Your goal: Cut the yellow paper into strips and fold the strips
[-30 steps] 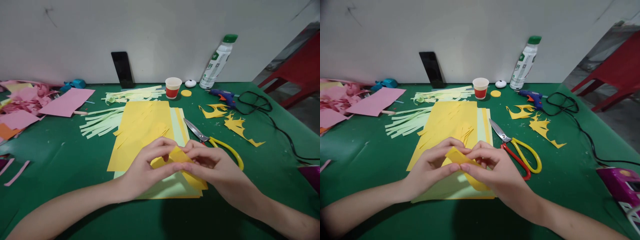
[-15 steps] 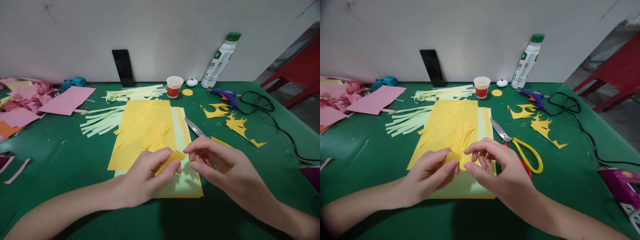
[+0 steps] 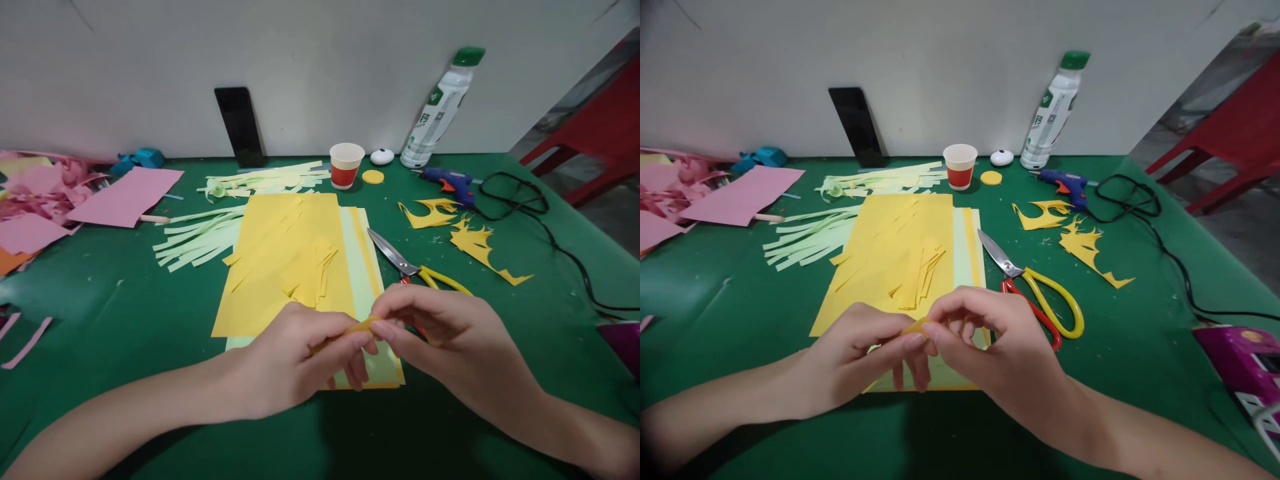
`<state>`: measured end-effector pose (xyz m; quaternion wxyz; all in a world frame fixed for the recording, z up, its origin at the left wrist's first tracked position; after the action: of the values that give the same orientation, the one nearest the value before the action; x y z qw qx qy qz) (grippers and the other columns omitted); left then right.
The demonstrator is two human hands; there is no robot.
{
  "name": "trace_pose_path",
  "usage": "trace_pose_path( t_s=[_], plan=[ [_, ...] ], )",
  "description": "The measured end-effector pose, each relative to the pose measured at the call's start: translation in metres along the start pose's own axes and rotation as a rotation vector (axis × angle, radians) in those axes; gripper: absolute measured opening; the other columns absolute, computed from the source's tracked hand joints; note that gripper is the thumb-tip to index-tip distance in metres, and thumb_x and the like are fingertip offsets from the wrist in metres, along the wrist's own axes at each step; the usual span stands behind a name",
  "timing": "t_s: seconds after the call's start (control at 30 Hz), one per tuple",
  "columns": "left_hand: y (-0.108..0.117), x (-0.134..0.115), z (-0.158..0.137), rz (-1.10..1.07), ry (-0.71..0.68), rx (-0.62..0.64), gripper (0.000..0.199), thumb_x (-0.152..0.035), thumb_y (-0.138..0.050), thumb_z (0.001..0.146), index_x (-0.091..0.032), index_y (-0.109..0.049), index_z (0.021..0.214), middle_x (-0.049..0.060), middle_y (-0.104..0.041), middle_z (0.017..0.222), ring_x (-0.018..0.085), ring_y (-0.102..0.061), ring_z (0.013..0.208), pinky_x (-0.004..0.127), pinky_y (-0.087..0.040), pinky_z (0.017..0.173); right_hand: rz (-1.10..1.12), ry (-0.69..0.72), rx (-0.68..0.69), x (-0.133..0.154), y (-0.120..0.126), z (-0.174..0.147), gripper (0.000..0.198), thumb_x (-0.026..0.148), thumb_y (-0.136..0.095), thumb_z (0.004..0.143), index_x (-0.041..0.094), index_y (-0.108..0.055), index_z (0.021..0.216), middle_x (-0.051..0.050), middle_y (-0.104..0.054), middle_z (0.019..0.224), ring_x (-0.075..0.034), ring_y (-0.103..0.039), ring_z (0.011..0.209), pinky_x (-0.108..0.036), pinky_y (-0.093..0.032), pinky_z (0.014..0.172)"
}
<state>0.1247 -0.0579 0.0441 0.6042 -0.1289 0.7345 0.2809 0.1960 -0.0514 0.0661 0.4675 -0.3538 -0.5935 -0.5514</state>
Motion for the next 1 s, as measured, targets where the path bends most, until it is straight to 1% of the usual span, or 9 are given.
trace_pose_path(
  t_s=[0.1, 0.17, 0.27, 0.37, 0.53, 0.63, 0.7, 0.87, 1.0],
  plan=[
    [0.001, 0.006, 0.000, -0.094, 0.061, 0.007, 0.032, -0.030, -0.037, 0.090, -0.013, -0.060, 0.076, 0.003, -0.064, 0.066, 0.008, -0.059, 0.058, 0.016, -0.050, 0.055, 0.044, -0.079, -0.017, -0.006, 0.000, 0.003, 0.009, 0.022, -0.055, 0.071, 0.018, -0.058, 0.063, 0.001, -0.058, 0.053, -0.007, -0.049, 0.044, -0.017, -0.039, 0.040],
    [0.001, 0.009, 0.000, -0.130, 0.077, 0.005, 0.031, -0.031, -0.038, 0.090, -0.013, -0.060, 0.077, 0.002, -0.064, 0.066, 0.008, -0.059, 0.058, 0.017, -0.051, 0.055, 0.076, -0.127, -0.020, -0.010, 0.000, 0.003, 0.010, 0.022, -0.055, 0.070, 0.017, -0.057, 0.062, 0.002, -0.055, 0.051, -0.006, -0.046, 0.040, -0.016, -0.037, 0.037],
    [0.000, 0.012, -0.001, -0.173, 0.098, 0.009, 0.031, -0.032, -0.039, 0.089, -0.013, -0.061, 0.077, 0.003, -0.065, 0.066, 0.009, -0.060, 0.058, 0.018, -0.052, 0.056, 0.131, -0.175, -0.008, -0.015, -0.002, 0.003, 0.010, 0.023, -0.056, 0.069, 0.017, -0.056, 0.062, 0.003, -0.052, 0.048, -0.005, -0.047, 0.039, -0.015, -0.037, 0.036],
    [-0.001, 0.014, -0.001, -0.213, 0.123, 0.013, 0.031, -0.034, -0.040, 0.089, -0.014, -0.061, 0.078, 0.002, -0.064, 0.066, 0.009, -0.061, 0.060, 0.017, -0.052, 0.055, 0.168, -0.190, 0.008, -0.017, -0.004, 0.002, 0.010, 0.024, -0.056, 0.069, 0.017, -0.055, 0.062, 0.003, -0.052, 0.047, -0.006, -0.048, 0.039, -0.015, -0.039, 0.037],
    [-0.005, 0.017, -0.001, -0.306, 0.171, 0.027, 0.031, -0.037, -0.042, 0.088, -0.014, -0.059, 0.078, 0.002, -0.063, 0.065, 0.009, -0.062, 0.060, 0.015, -0.050, 0.051, 0.177, -0.168, 0.082, -0.015, -0.006, 0.002, 0.009, 0.024, -0.055, 0.073, 0.017, -0.057, 0.069, 0.002, -0.055, 0.052, -0.007, -0.051, 0.041, -0.016, -0.044, 0.038],
    [-0.005, 0.018, -0.003, -0.397, 0.190, 0.011, 0.030, -0.040, -0.044, 0.086, -0.014, -0.057, 0.076, 0.002, -0.064, 0.063, 0.010, -0.062, 0.058, 0.016, -0.049, 0.049, 0.186, -0.138, 0.118, -0.009, -0.005, 0.001, 0.013, 0.026, -0.050, 0.079, 0.018, -0.058, 0.074, 0.002, -0.057, 0.054, -0.008, -0.055, 0.043, -0.017, -0.047, 0.041],
    [-0.004, 0.018, -0.004, -0.455, 0.192, 0.000, 0.029, -0.039, -0.045, 0.085, -0.015, -0.057, 0.075, 0.002, -0.063, 0.062, 0.011, -0.063, 0.057, 0.016, -0.048, 0.048, 0.193, -0.120, 0.121, -0.005, -0.003, 0.001, 0.015, 0.027, -0.049, 0.081, 0.018, -0.059, 0.074, 0.002, -0.057, 0.054, -0.009, -0.056, 0.044, -0.017, -0.049, 0.042],
    [-0.004, 0.017, -0.004, -0.505, 0.184, -0.007, 0.029, -0.040, -0.047, 0.085, -0.015, -0.056, 0.074, 0.002, -0.062, 0.062, 0.010, -0.062, 0.055, 0.017, -0.049, 0.047, 0.231, -0.088, 0.128, 0.001, -0.004, -0.002, 0.012, 0.026, -0.053, 0.079, 0.018, -0.060, 0.074, 0.000, -0.060, 0.058, -0.009, -0.057, 0.045, -0.017, -0.049, 0.040],
    [-0.004, 0.016, -0.004, -0.485, 0.175, -0.013, 0.029, -0.039, -0.045, 0.086, -0.015, -0.056, 0.073, 0.001, -0.062, 0.061, 0.010, -0.062, 0.055, 0.016, -0.049, 0.047, 0.242, -0.096, 0.062, -0.001, -0.001, -0.002, 0.005, 0.022, -0.060, 0.071, 0.017, -0.061, 0.070, 0.001, -0.059, 0.053, -0.009, -0.055, 0.042, -0.017, -0.047, 0.039]
  ],
)
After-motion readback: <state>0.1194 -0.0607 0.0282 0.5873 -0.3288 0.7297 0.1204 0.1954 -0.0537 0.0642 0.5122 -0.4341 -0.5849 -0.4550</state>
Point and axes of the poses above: each hand's wrist, its own z-axis towards the middle knuckle, its own y-axis out of the back of the hand, x = y × z, the point moved 10 cm from there along z, towards the middle knuckle
